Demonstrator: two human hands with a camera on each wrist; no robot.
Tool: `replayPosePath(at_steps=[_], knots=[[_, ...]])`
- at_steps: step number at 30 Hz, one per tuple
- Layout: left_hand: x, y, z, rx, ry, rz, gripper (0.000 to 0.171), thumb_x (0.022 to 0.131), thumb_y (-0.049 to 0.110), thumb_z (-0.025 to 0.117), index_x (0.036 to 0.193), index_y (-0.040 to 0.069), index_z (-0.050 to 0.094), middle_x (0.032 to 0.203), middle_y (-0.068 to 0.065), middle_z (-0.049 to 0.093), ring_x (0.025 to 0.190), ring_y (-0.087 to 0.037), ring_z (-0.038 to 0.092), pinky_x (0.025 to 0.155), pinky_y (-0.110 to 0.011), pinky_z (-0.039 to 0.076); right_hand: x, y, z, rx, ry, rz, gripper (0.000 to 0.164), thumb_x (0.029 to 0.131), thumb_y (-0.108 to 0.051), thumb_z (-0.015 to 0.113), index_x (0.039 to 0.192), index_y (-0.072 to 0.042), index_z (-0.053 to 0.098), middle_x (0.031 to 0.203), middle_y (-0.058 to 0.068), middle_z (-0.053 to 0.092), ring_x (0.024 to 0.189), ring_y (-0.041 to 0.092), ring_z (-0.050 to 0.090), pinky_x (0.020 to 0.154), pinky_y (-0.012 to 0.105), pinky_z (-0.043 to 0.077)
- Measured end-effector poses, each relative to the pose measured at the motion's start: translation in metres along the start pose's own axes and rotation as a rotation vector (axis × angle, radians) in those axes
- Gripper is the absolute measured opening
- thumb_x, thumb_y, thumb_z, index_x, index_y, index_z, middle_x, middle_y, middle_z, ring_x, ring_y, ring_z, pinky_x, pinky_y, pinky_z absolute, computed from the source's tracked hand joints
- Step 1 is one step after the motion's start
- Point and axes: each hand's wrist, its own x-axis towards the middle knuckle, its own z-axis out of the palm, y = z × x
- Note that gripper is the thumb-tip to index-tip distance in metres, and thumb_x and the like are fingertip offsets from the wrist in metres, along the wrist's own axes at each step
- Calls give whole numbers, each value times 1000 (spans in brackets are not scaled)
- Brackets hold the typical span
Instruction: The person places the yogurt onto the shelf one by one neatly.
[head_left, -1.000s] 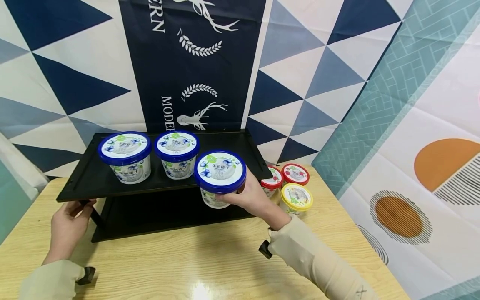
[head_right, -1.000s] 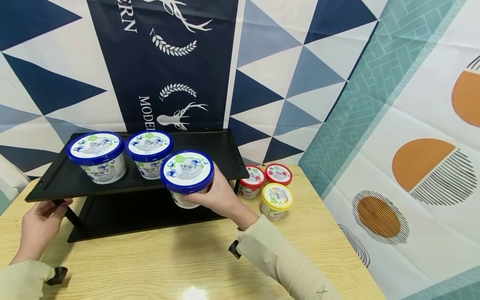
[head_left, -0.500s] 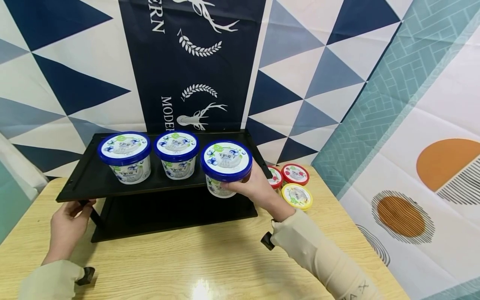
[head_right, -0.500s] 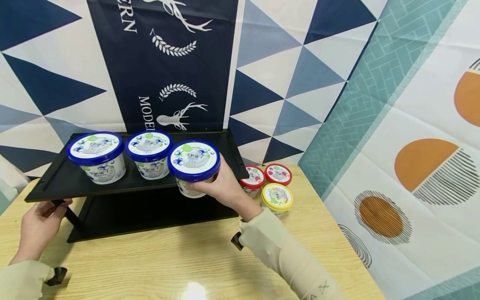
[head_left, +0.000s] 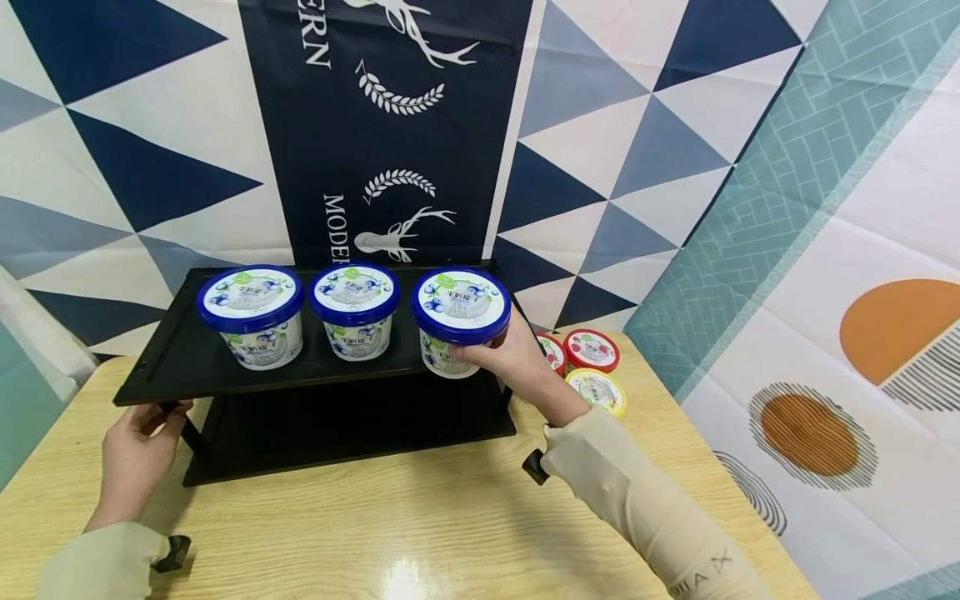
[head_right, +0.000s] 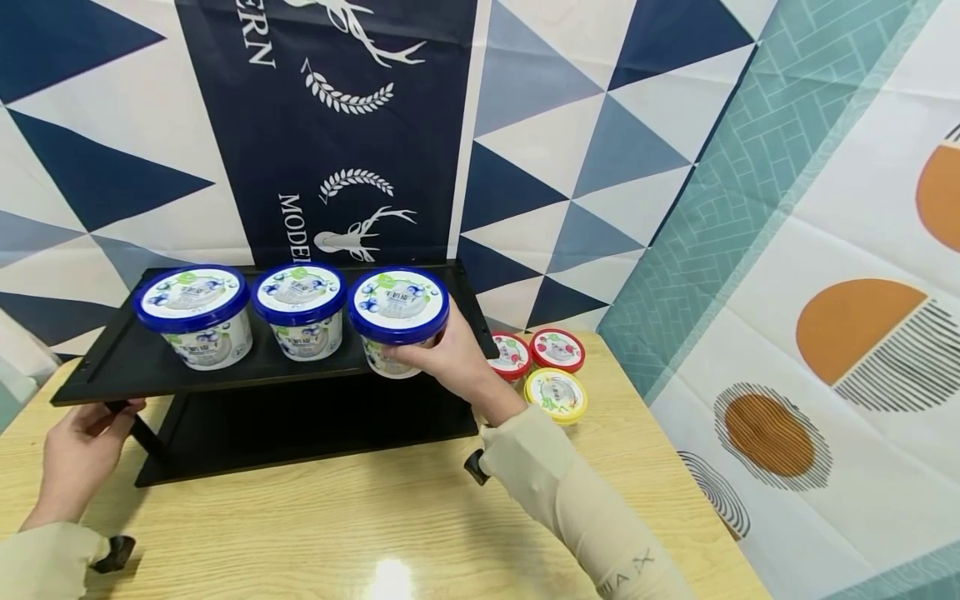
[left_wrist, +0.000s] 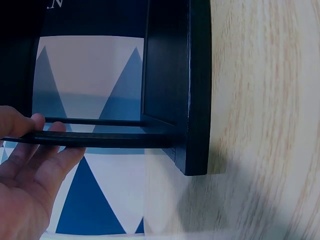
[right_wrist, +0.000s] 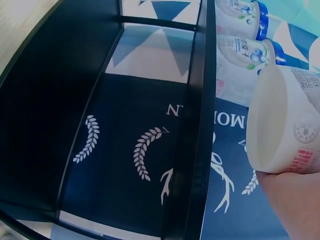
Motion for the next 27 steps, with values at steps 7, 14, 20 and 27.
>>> replayPosePath(at_steps=[7,14,20,27], knots=[[0,1,-1,2,11,5,23,94,15,50,108,-2,58,80,44,40,79,28,36,66,5,34,5,0,-3,-4,18,12,76,79,-14,68,141,-13,26,139,12,41,128,29,42,109,49,36],[1,0,0,1,6,4,23,94,15,50,108,-2,58,80,44,40,79,29,36,65,5,34,8,3,-3,-14,25,52,76,79,-14,67,142,-14,26,139,11,41,128,29,42,110,49,36],[1,-1,0,6,6,6,24,94,16,51,108,-2,59,80,44,40,79,30,35,65,5,34,13,5,-3,-23,44,74,76,79,-14,68,142,-15,26,138,9,43,127,28,43,110,48,36],[1,-2,1,-10,9,8,20,94,16,51,105,3,60,80,44,42,80,29,36,66,5,35,18,9,-3,-14,43,73,77,79,-13,68,142,-16,25,139,8,42,127,27,43,109,48,37]])
